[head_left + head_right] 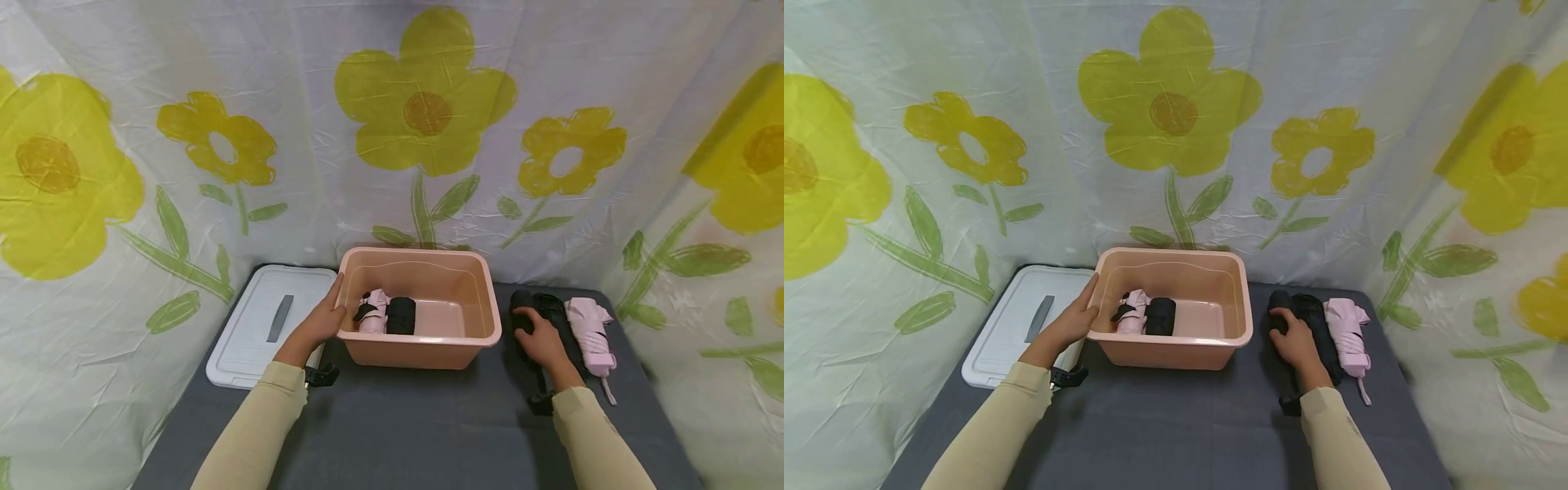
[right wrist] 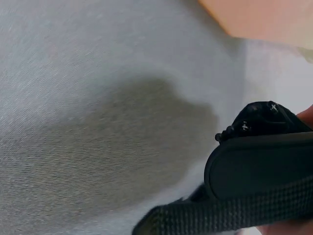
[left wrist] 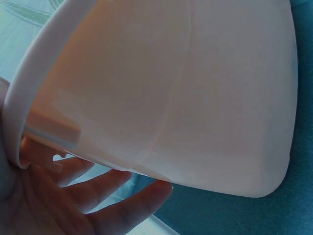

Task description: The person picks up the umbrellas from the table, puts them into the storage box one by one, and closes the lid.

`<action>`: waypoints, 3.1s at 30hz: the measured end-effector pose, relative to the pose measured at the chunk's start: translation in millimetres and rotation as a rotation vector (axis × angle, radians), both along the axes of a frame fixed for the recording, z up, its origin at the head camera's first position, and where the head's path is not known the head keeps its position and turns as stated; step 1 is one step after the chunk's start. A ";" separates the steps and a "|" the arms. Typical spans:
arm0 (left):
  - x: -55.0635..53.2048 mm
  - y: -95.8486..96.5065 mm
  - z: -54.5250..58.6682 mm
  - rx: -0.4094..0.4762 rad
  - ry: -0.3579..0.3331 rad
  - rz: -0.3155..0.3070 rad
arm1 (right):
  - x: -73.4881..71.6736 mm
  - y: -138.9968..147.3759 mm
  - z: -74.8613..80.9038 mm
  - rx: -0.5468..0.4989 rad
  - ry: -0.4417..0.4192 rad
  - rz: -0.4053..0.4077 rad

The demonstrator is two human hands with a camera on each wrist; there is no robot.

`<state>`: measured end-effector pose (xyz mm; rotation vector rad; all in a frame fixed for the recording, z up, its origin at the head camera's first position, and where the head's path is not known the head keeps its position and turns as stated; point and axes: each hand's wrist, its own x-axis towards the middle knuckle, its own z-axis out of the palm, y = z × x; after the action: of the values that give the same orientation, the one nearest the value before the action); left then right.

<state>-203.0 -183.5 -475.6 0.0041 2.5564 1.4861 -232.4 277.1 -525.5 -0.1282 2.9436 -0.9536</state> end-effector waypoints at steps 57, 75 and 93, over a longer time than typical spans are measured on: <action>0.7 -1.2 -3.0 0.006 -0.047 0.006 | -7.6 -54.8 137.1 -0.298 0.044 0.126; 2.9 2.3 -0.2 0.005 -0.053 0.018 | -32.8 -88.9 146.1 -0.278 -0.029 0.261; 1.9 1.2 -0.1 0.030 -0.050 0.023 | -54.0 -127.2 146.1 0.028 -0.126 0.548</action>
<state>-201.0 -182.2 -475.7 -0.0578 2.5032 1.5123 -286.4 149.9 -379.4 -0.7909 2.5778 -0.7961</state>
